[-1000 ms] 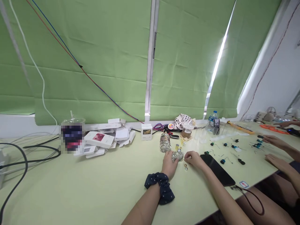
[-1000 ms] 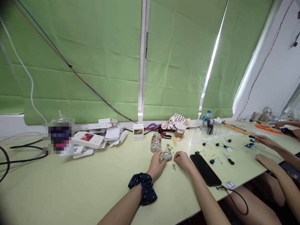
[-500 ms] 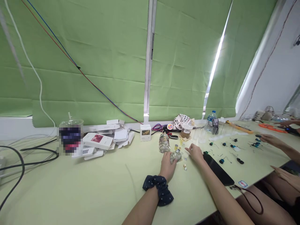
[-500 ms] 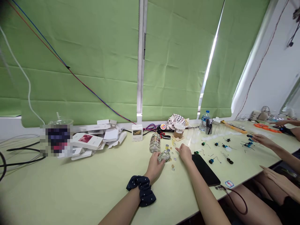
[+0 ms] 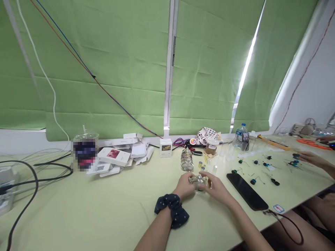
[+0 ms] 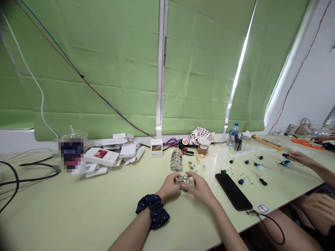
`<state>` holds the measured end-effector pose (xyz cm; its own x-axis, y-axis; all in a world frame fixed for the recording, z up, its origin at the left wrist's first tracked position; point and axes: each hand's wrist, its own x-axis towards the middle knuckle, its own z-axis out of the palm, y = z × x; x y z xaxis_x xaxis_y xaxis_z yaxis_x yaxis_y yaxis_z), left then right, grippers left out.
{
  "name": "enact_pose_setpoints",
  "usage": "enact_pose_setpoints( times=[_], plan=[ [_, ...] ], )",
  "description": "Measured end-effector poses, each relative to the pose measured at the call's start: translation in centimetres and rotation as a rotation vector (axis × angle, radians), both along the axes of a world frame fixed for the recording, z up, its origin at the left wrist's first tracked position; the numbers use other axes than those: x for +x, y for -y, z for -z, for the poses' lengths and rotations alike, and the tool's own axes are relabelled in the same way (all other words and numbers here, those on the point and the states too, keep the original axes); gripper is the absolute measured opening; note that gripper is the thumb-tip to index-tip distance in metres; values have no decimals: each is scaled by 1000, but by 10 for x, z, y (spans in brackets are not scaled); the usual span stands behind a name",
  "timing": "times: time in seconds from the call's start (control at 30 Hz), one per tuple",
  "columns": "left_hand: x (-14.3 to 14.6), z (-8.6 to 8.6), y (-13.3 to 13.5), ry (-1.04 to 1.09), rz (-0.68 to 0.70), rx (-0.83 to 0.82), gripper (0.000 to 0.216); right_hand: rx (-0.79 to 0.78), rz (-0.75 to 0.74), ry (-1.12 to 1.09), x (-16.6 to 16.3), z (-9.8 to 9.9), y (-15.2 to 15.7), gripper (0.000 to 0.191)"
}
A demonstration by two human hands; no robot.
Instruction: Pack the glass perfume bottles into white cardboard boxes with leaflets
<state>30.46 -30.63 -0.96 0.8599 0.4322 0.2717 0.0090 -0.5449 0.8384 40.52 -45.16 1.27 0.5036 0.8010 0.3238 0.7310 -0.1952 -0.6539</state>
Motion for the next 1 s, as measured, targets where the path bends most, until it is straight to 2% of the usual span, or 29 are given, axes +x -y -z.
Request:
enact_pose_setpoints(
  times=[0.1,0.2,0.27,0.37,0.5,0.63,0.8,0.9,1.0],
  plan=[
    [-8,-3,-12,-108,179,6,28,-73,31,49,-29,4,10,32],
    [-10,-7,-20,-164,208,34,31,-137,156,94,-40,9,31,27],
    [-9,-10,-24,-137,103,67,26,-158,225,108,-35,15,49,31],
    [-4,-10,-25,-41,-168,133,17,-179,327,118,-17,26,76,38],
    [4,-6,-25,13,-463,192,20,-215,457,155,14,32,94,47],
    [15,-1,-27,-20,-580,204,29,-238,497,171,39,24,79,52],
    [27,-3,-27,-78,-614,226,45,-263,516,151,54,12,44,47],
    [30,-5,-25,-99,-607,251,46,-156,582,207,52,8,32,52],
    [29,-6,-24,-104,-595,267,44,41,640,258,43,3,20,52]
  ],
)
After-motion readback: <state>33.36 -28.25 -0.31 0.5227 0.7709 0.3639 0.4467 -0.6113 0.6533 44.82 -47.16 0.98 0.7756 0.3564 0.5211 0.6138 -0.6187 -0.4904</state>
